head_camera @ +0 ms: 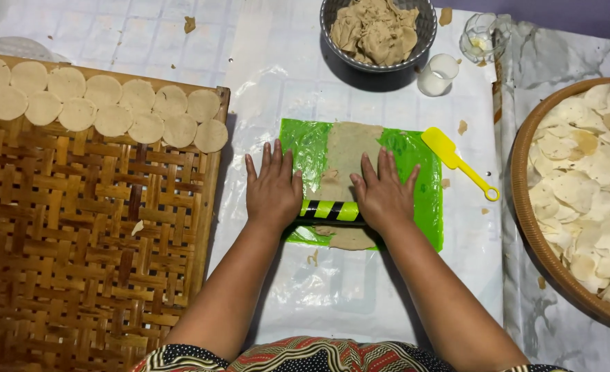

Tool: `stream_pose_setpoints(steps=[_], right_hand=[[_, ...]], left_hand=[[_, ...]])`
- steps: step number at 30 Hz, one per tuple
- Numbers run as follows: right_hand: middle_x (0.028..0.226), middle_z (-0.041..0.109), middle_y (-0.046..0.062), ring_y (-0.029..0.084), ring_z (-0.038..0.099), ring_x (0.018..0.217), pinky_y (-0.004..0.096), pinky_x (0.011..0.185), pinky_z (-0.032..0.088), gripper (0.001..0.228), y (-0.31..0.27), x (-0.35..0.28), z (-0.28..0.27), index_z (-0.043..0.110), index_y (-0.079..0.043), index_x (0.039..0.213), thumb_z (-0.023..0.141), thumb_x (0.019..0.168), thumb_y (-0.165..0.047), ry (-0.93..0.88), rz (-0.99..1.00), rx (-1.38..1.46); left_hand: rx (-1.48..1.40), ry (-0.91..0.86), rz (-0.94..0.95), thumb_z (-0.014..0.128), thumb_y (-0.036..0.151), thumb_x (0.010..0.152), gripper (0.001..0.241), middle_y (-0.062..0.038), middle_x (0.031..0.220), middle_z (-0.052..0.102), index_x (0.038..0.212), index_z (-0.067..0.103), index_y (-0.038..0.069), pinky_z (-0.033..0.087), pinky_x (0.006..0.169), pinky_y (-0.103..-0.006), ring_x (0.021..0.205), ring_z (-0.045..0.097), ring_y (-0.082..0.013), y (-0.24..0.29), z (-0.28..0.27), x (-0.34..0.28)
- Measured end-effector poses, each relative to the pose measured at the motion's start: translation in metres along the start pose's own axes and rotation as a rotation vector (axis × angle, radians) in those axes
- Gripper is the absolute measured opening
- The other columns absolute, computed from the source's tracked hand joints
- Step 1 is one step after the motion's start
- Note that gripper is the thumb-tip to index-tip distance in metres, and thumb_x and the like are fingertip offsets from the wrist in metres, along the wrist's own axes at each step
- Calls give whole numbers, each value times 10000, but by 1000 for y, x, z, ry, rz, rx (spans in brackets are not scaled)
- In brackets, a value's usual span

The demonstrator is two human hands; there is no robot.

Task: Flatten dough using a rolling pin and a scraper, then place cut-out dough rounds onto a drying tray.

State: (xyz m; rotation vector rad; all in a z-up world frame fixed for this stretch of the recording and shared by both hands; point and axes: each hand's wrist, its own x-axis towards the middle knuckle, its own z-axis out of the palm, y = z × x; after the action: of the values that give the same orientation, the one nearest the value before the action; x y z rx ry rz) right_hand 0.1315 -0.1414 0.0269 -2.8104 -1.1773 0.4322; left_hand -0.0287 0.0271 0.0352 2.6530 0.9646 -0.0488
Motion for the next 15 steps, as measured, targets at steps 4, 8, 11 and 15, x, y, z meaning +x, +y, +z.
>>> stream_pose_setpoints(steps=[4,8,11,15], right_hand=[[1713,198,164,285,139,1595,676,1194,-99,660,-7,-46,4,352,-266,1612,154,1087,-615,100,-47,6],[1691,229,205,331,190,1572,652,1220,15,693,-1,-90,22,316,-227,1618,287,1046,-618,128,-148,-41],[1650,303,166,326,248,1533,601,1220,88,783,9,-117,35,311,-152,1600,354,1000,-653,171,-236,-63],[1238,574,93,323,514,1195,480,1089,373,647,13,-130,1,489,-155,1471,700,864,-224,142,-362,119]], left_hand=[[-44,-19,34,229,390,1057,608,-141,1701,206,1596,330,125,-82,1234,-571,1583,112,-311,9,-12,-50],[-20,37,133,224,494,1066,643,-184,1667,260,1576,342,122,15,1238,-571,1555,163,-358,1,5,-96],[-65,114,223,352,501,1017,623,-144,1587,381,1502,427,117,96,1235,-547,1499,264,-349,-3,6,-126],[-149,130,335,670,266,901,497,-62,1275,640,1363,541,137,195,1251,-499,1307,523,-264,-10,-15,-132]])
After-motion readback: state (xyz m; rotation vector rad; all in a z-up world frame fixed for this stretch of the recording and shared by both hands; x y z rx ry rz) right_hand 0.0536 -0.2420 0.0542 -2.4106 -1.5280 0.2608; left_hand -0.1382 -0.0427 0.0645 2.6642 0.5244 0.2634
